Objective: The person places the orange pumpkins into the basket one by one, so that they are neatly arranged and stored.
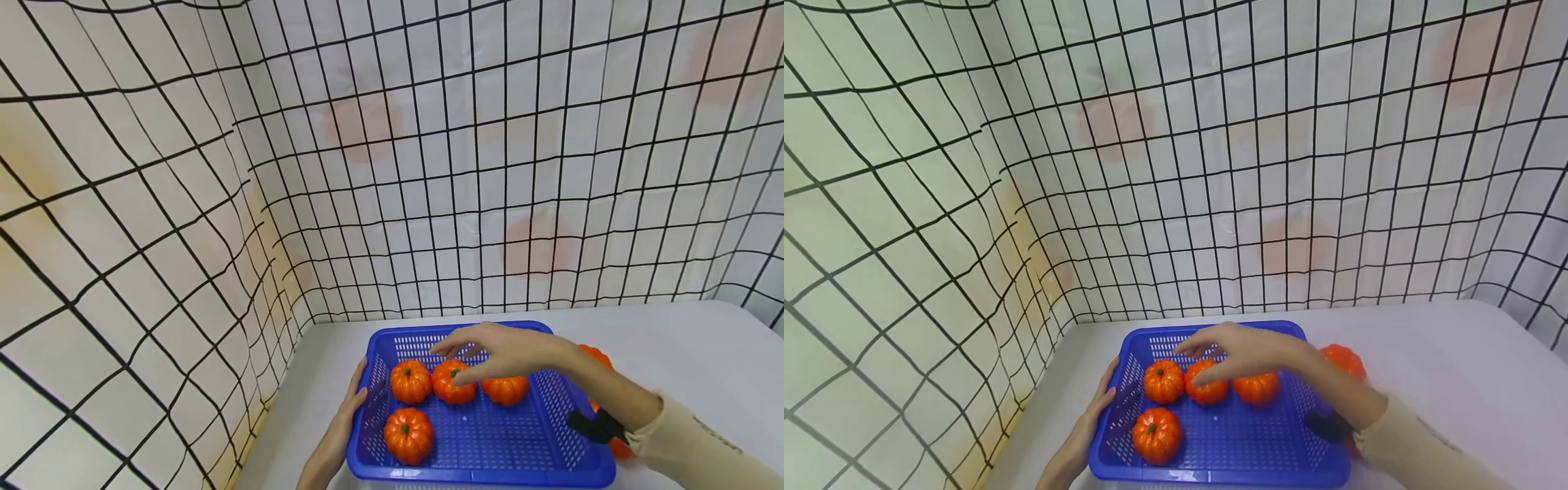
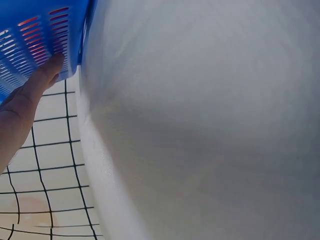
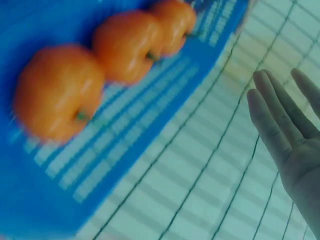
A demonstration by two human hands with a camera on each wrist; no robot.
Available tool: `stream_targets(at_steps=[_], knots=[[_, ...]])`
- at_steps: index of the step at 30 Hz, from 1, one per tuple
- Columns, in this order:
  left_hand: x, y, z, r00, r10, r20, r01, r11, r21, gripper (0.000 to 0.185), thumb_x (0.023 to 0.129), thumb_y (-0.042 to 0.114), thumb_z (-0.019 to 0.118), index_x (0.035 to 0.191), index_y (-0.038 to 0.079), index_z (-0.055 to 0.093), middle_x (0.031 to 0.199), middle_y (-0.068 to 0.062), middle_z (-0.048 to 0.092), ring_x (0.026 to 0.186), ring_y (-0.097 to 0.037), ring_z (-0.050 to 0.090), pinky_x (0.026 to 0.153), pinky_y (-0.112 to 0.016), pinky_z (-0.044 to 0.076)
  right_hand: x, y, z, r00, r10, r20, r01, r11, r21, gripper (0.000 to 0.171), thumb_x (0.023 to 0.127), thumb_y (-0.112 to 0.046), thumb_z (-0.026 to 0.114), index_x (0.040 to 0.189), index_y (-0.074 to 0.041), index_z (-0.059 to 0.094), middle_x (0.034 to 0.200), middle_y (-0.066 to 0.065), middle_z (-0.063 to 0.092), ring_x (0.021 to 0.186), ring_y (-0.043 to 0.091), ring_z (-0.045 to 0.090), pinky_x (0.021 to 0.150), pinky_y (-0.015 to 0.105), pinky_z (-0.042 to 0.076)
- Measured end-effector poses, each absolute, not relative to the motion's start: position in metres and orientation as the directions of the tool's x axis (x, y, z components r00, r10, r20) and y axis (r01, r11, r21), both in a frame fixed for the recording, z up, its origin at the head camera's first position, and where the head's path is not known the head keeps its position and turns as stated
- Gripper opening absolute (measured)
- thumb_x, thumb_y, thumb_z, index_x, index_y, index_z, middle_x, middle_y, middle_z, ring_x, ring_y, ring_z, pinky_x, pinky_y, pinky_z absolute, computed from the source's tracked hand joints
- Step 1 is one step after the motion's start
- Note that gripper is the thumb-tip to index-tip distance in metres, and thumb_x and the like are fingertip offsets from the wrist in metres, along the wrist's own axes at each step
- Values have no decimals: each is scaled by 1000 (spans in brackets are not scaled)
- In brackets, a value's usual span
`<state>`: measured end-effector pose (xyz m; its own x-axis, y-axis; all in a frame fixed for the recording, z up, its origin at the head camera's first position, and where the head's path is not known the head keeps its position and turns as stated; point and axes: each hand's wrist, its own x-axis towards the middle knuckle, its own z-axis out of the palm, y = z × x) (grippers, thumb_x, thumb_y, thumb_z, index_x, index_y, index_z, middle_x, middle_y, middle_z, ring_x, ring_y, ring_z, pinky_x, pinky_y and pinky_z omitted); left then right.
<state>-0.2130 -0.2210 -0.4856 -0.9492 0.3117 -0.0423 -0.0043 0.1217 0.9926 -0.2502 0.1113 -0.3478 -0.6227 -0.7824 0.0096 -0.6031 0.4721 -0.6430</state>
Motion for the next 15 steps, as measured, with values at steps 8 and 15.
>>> stream_targets(at_steps=[8, 15], knots=[[-212, -221, -486, -947, 318, -45, -5, 124, 992, 62, 111, 47, 27, 166, 40, 1, 176, -10, -11, 159, -50, -10, 121, -75, -5, -231, 206, -371, -756, -636, 157, -587, 553, -590, 54, 99, -37, 69, 148, -19, 56, 148, 16, 59, 128, 42, 61, 96, 67, 53], [-213, -221, -485, -950, 309, -38, -2, 117, 993, 62, 111, 46, 27, 167, 39, 2, 176, -9, -11, 159, -49, -12, 121, -75, -8, -211, 274, -414, -892, -424, 155, -431, 697, -573, 60, 98, -34, 70, 153, -19, 50, 149, 17, 57, 134, 32, 57, 94, 58, 57]])
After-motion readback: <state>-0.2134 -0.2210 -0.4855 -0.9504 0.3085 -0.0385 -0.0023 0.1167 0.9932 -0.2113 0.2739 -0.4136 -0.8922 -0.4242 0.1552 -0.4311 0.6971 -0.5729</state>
